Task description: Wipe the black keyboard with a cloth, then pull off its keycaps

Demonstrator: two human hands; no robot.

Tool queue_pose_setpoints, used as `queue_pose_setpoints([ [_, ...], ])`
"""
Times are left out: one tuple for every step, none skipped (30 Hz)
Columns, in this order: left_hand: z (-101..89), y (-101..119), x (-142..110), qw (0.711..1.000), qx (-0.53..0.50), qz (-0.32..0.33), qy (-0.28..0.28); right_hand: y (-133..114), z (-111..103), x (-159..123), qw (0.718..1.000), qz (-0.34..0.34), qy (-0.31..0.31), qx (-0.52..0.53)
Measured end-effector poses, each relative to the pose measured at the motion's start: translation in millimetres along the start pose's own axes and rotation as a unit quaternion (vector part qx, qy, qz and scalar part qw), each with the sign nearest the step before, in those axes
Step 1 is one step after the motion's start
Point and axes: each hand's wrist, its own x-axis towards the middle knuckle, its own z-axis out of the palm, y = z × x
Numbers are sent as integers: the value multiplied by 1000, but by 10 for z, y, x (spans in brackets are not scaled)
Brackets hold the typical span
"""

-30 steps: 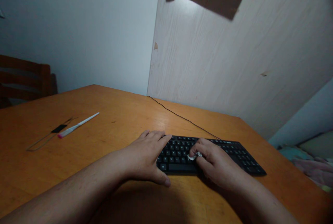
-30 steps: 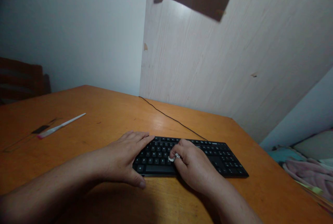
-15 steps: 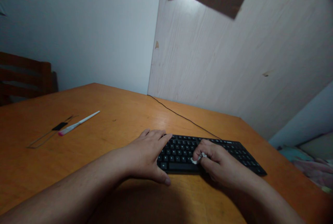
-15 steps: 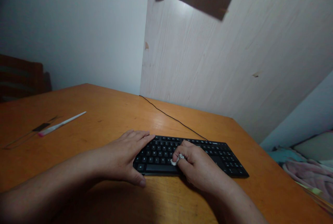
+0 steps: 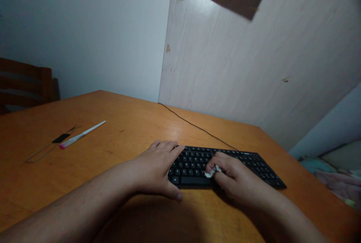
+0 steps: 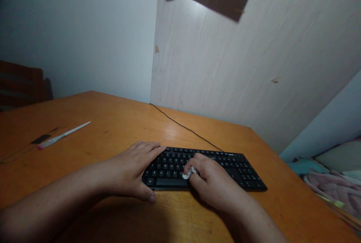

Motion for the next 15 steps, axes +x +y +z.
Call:
queue_pose_setpoints([
  [-2,-1,-1,1000,2,0,-1,0,-7,1,1000,4,3,-5],
  [-7,-1,-2,1000,2,0,-1,1,-16,1,1000,8,2,-10],
  [-14,1,-3,1000,1,0,-3,4,-28,1,1000,11,1,-14],
  [-23,4,-2,1000,-2,-1,-4,11,-41,-1,1000,14,-2,-18],
  [-33,8,-1,1000,-6,-1,-3,26,-57,-5,1000,18,-4,-20],
  [-44,12,0,1000,-11,-2,-2,50,-74,-10,999,24,-6,-22],
  [-55,15,3,1000,-16,-2,-1,88,-93,-16,999,32,-5,-23],
  [-64,17,6,1000,-19,-1,0,139,-113,-23,999,45,0,-23],
  [-72,17,9,1000,-21,1,0,205,-135,-29,998,61,7,-20],
  [-77,16,12,1000,-22,3,0,285,-160,-34,996,87,27,-12],
  [-80,13,16,1000,-22,6,-1,375,-188,-37,992,117,48,0],
  [-83,10,19,1000,-23,7,-2,472,-220,-38,987,143,68,15],
  [-84,7,21,1000,-25,7,-2,570,-255,-37,983,159,89,31],
  [-87,4,23,1000,-29,7,-3,663,-291,-32,979,169,105,44],
  [-90,2,23,999,-33,6,-3,747,-325,-25,975,182,115,55],
])
